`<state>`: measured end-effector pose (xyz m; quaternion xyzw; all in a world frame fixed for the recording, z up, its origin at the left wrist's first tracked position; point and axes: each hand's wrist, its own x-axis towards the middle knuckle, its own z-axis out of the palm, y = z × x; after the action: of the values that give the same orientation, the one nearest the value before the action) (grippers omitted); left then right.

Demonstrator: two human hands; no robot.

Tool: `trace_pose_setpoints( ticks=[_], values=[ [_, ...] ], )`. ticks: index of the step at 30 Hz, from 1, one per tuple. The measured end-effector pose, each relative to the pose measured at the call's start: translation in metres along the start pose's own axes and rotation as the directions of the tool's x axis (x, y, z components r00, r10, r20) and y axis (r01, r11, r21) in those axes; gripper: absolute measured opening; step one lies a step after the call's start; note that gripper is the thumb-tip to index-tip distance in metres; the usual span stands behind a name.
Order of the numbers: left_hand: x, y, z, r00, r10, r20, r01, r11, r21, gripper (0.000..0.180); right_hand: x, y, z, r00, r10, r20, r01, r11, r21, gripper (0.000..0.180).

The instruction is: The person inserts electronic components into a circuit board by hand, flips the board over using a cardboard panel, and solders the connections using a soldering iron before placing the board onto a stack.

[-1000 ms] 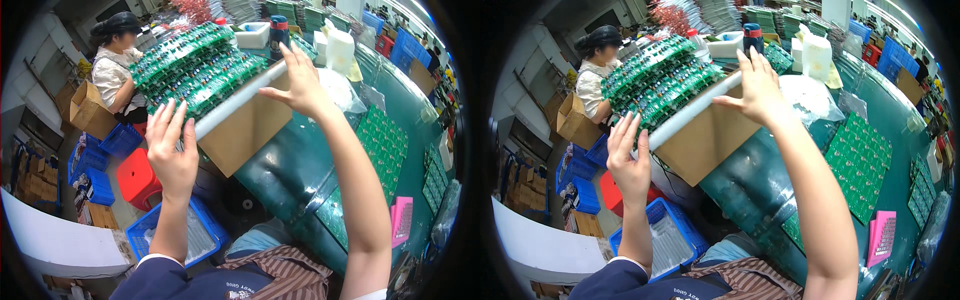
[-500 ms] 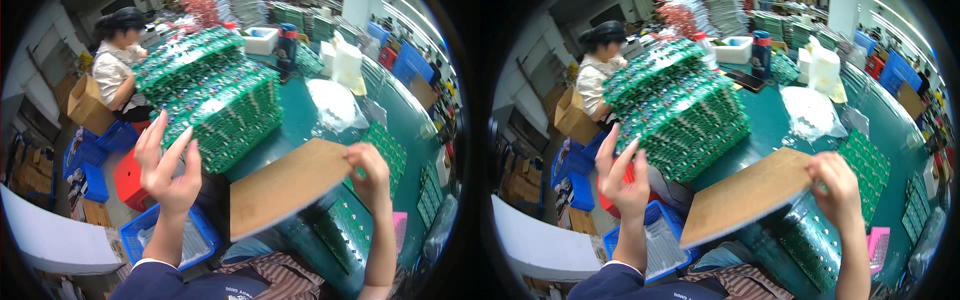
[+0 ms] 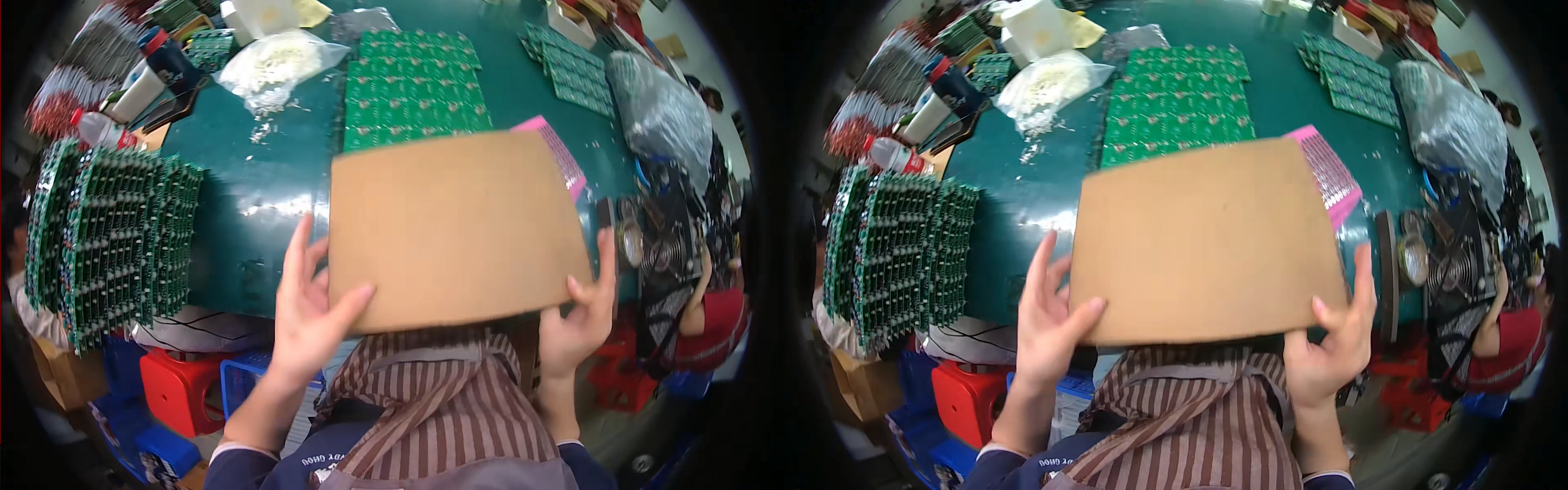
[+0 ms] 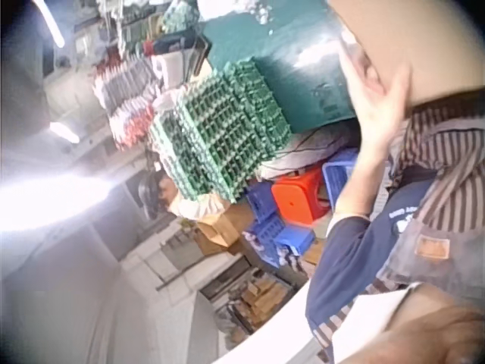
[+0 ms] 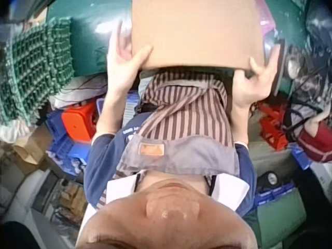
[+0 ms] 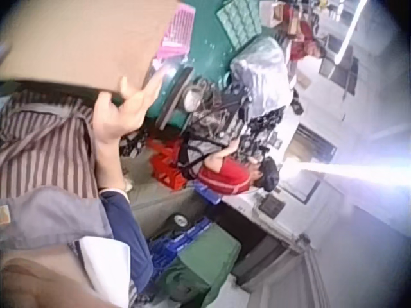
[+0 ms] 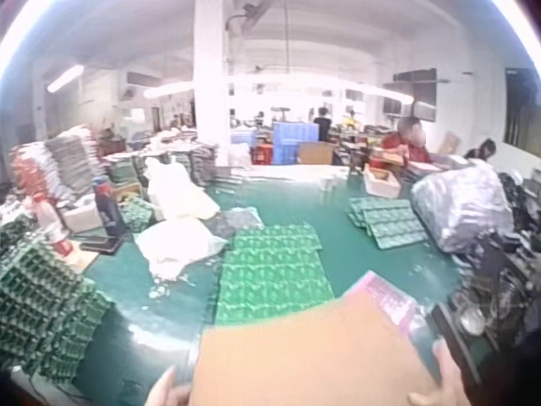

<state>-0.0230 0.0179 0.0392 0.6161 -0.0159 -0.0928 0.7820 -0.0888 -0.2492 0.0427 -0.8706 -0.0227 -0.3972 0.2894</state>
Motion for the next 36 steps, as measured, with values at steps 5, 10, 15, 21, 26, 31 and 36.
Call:
trace_pose_setpoints(
  ticks=[5,10,15,21,26,31,36],
  values=[
    [0.068,0.005,0.020,0.986,0.111,0.127,-0.110,0.994,-0.018,0.079,0.007,0.031,-0.023,0.824,0.413,0.389,-0.567,0.583,0.582,0.081],
    [0.080,-0.015,0.017,0.991,0.068,0.119,-0.074,0.996,0.048,0.073,0.015,0.065,-0.012,0.616,0.605,0.504,-0.776,0.355,0.522,0.080],
    [0.065,-0.025,0.007,0.998,0.065,0.020,-0.068,0.946,0.317,0.066,0.018,0.070,0.012,0.642,0.538,0.546,-0.766,0.414,0.491,0.074],
    [0.063,-0.028,0.010,0.998,0.038,-0.044,-0.018,0.922,0.388,0.068,0.021,0.079,0.026,0.581,0.543,0.607,-0.809,0.470,0.354,0.060],
    [0.067,-0.029,0.009,0.999,-0.027,-0.040,0.040,0.928,0.370,0.068,0.018,0.078,0.029,0.591,0.555,0.585,-0.795,0.525,0.306,0.056],
    [0.065,-0.029,0.009,0.995,-0.011,-0.099,0.040,0.955,0.294,0.075,0.014,0.077,0.027,0.618,0.546,0.566,-0.775,0.544,0.322,0.058],
    [0.059,-0.021,-0.002,0.993,-0.095,-0.069,0.107,0.975,0.197,0.074,0.012,0.054,0.018,0.647,0.566,0.512,-0.761,0.436,0.480,0.068]
  ],
)
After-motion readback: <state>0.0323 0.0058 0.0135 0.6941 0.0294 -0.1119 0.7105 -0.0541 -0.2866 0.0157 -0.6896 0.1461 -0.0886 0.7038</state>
